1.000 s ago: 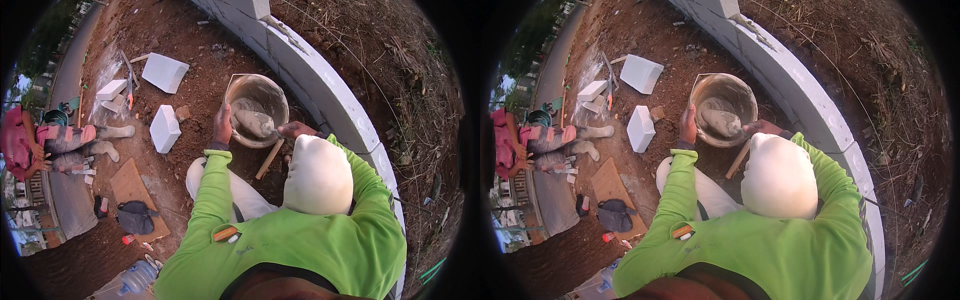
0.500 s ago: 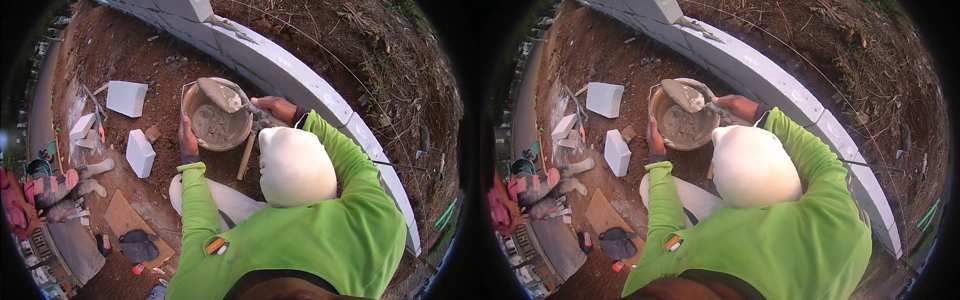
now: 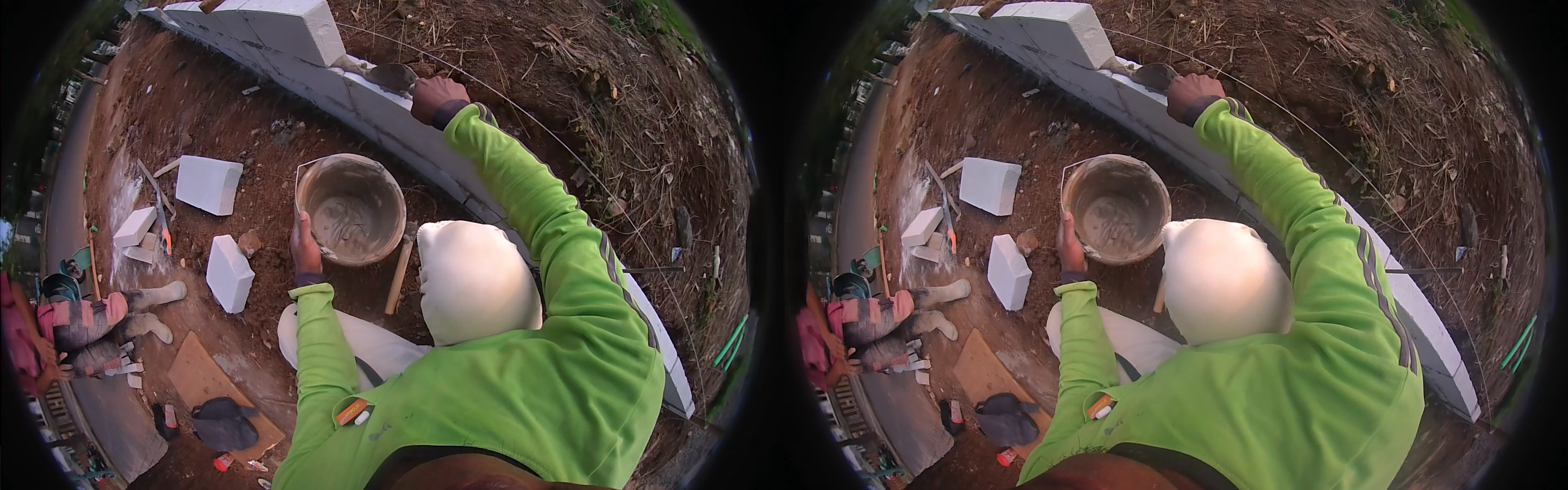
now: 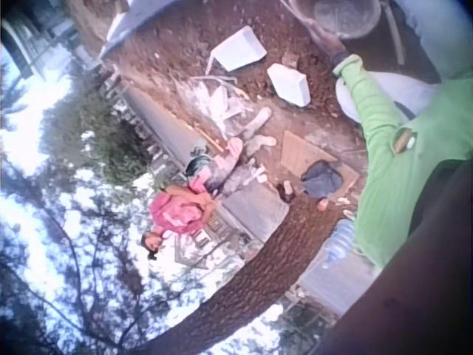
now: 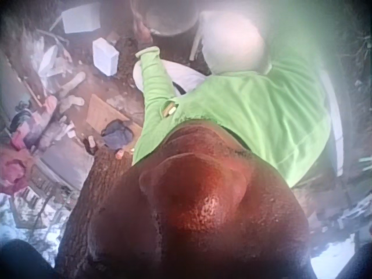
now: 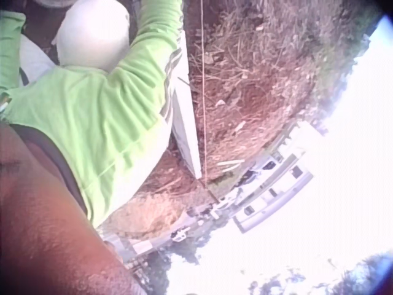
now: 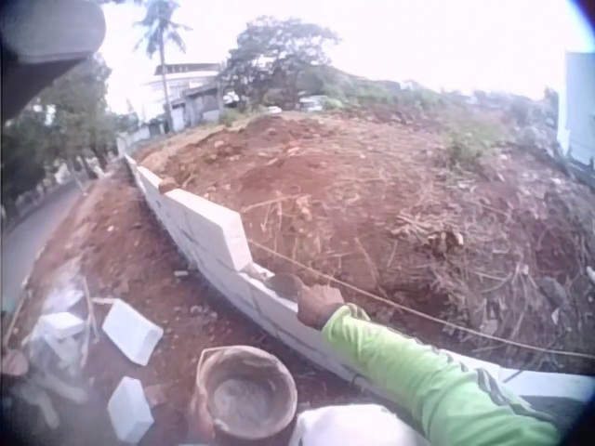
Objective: The person builds a low wall by applying mortar to white blocks using a trowel and placing them onto the wall, then securing them with a hammer.
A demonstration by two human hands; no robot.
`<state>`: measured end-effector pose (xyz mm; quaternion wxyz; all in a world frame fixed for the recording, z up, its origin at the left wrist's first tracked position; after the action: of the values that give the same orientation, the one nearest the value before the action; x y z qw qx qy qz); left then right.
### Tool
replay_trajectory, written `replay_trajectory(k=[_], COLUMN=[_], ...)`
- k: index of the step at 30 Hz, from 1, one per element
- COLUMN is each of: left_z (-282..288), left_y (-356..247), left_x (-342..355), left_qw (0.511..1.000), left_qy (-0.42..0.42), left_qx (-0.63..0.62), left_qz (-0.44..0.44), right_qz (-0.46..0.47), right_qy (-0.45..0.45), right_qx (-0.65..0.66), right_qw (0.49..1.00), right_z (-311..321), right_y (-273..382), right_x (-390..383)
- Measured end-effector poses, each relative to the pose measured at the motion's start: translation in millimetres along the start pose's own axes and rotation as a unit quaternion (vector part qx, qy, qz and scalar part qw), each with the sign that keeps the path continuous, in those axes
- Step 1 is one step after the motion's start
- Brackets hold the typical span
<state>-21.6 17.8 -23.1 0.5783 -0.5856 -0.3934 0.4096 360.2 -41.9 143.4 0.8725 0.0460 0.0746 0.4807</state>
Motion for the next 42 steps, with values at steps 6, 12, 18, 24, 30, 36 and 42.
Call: replay_trajectory(k=[6,12,18,24,30,36,42], left_z=[-3.4,-9.0,-7.6,-15.9,-24.8,-27.2,-16.9], left_y=[1.3,-6.1,-7.5,-15.8,-22.7,-15.1,-14.0], left_x=[4.1,1.3,-1.0,-4.7,-11.0,-15.5,-4.2], left_qw=[0.999,0.998,0.998,0.997,0.996,0.997,0.999], left_qy=[0.017,0.044,0.042,0.062,0.065,0.035,0.029], left_qx=[0.023,0.009,0.024,0.049,0.056,0.032,-0.004], left_qz=[-0.028,-0.031,-0.031,-0.014,-0.022,-0.053,-0.035], right_qz=[-0.027,-0.039,-0.036,0.184,0.268,0.251,0.283], right_qy=[-0.071,-0.079,-0.150,0.065,0.121,0.270,0.147], right_qx=[0.002,-0.004,0.062,0.038,-0.074,0.126,0.475], right_qw=[0.997,0.996,0.986,0.980,0.953,0.921,0.820], right_z=[-1.8,-23.3,-37.8,-80.6,-174.5,-158.6,-141.3], right_y=[-25.4,-46.9,-50.7,9.6,44.9,44.6,8.5], right_x=[-67.3,-123.6,-156.7,-153.0,-131.9,-144.1,-200.4])
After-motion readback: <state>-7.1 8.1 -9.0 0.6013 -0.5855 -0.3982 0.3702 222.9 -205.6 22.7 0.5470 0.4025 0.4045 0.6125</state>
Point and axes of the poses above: each hand's wrist, its own x-axis towards the middle knuckle, its own z-axis out of the back of the hand, y = z × x, the point moved 3 cm from there along x, towards the middle knuckle, and after that the axes turned 2 degrees about x, right-handed, at the moved point
